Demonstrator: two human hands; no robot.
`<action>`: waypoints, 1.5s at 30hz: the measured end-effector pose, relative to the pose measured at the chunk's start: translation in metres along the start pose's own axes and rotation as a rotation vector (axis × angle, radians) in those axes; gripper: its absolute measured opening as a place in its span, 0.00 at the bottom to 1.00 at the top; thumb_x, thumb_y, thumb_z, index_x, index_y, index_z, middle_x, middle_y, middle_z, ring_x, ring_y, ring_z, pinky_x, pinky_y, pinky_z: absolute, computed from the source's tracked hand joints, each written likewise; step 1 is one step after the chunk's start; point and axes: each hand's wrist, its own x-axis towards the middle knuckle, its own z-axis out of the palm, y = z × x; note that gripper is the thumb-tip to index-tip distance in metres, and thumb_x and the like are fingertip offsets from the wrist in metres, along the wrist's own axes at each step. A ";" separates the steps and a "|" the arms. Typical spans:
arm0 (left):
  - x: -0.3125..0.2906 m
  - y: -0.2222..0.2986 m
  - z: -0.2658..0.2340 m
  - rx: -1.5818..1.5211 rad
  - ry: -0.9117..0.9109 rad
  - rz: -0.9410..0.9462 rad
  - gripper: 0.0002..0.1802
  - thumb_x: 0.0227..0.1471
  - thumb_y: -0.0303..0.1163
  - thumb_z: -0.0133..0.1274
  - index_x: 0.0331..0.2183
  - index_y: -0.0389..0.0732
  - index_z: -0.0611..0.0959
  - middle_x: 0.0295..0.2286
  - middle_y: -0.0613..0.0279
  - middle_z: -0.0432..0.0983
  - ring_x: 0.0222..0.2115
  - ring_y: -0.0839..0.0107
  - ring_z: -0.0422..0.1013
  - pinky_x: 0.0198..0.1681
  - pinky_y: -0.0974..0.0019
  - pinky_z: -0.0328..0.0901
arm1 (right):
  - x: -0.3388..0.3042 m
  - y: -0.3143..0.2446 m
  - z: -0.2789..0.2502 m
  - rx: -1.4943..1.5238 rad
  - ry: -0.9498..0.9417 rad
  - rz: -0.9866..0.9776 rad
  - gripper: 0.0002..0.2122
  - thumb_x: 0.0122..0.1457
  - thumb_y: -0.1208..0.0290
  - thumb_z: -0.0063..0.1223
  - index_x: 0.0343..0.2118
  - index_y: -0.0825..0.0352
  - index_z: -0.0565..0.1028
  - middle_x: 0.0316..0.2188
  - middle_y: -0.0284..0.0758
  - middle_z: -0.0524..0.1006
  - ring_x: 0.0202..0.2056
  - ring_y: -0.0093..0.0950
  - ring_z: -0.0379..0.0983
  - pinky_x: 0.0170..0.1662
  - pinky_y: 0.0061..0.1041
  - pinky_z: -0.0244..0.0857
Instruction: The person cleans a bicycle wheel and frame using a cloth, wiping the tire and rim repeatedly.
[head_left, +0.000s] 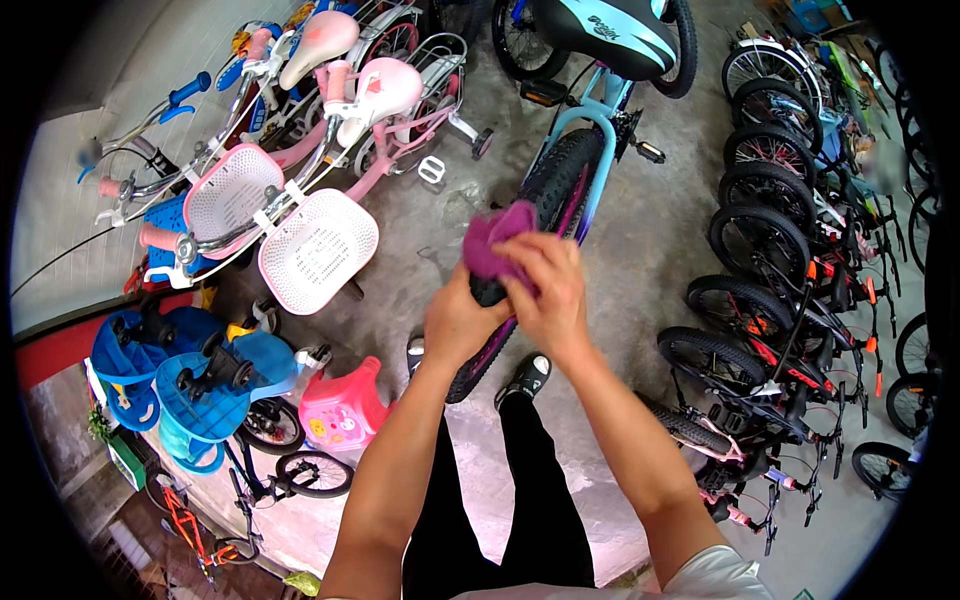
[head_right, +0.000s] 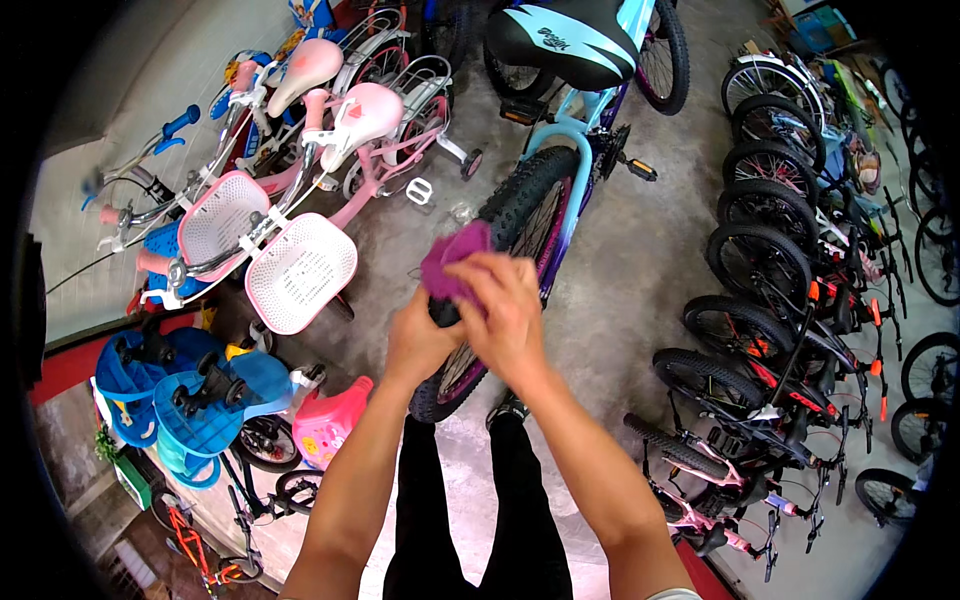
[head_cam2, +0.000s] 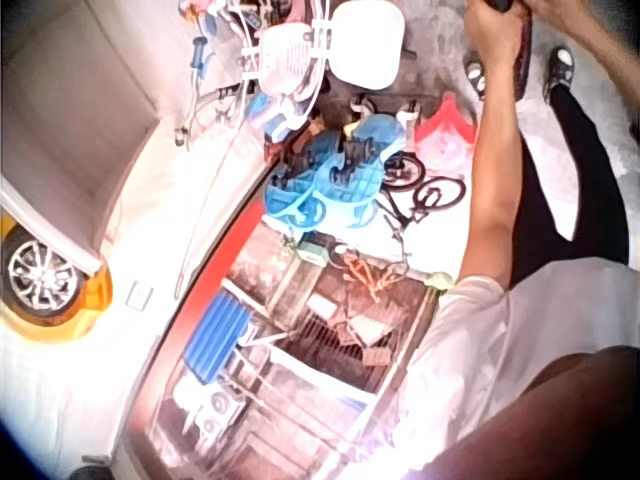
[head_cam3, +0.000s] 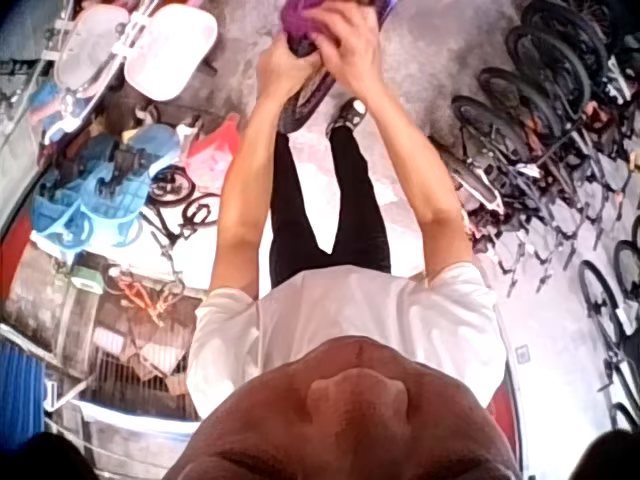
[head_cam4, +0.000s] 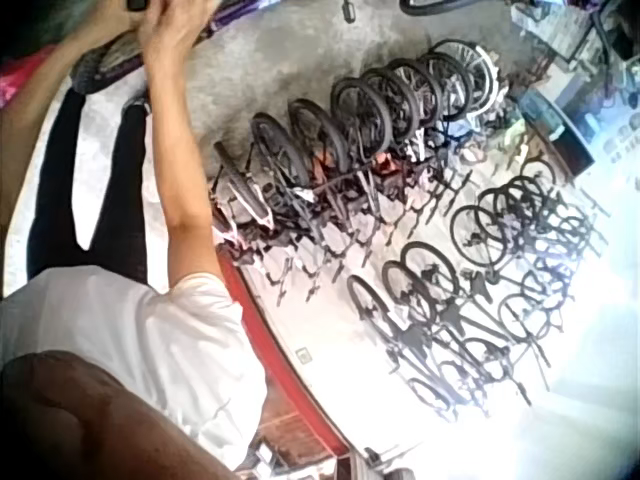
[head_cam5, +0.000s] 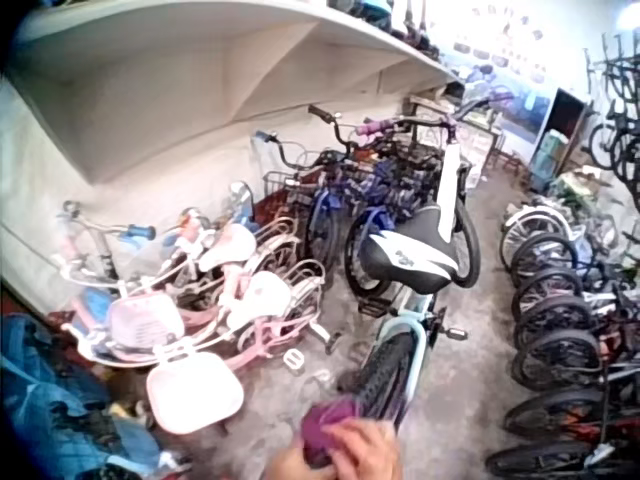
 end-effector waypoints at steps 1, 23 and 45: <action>0.000 -0.004 -0.001 -0.061 -0.024 0.042 0.31 0.42 0.46 0.69 0.44 0.36 0.81 0.32 0.44 0.83 0.37 0.44 0.79 0.38 0.50 0.72 | -0.010 -0.003 -0.004 0.089 -0.029 0.043 0.17 0.47 0.81 0.65 0.43 0.64 0.81 0.44 0.37 0.78 0.47 0.39 0.72 0.52 0.34 0.65; 0.000 -0.007 -0.028 -0.357 -0.105 -0.092 0.38 0.55 0.44 0.63 0.59 0.34 0.70 0.52 0.45 0.74 0.54 0.61 0.71 0.56 0.59 0.64 | -0.068 0.006 0.017 0.335 -0.018 0.284 0.22 0.46 0.85 0.63 0.47 0.64 0.74 0.48 0.41 0.69 0.51 0.41 0.69 0.54 0.33 0.65; 0.013 0.007 -0.011 -0.168 -0.221 -0.185 0.49 0.38 0.46 0.73 0.57 0.34 0.71 0.44 0.44 0.79 0.44 0.57 0.77 0.51 0.60 0.68 | 0.108 0.078 -0.028 -0.161 -0.078 0.171 0.10 0.51 0.72 0.62 0.37 0.68 0.81 0.34 0.44 0.81 0.37 0.45 0.76 0.44 0.39 0.69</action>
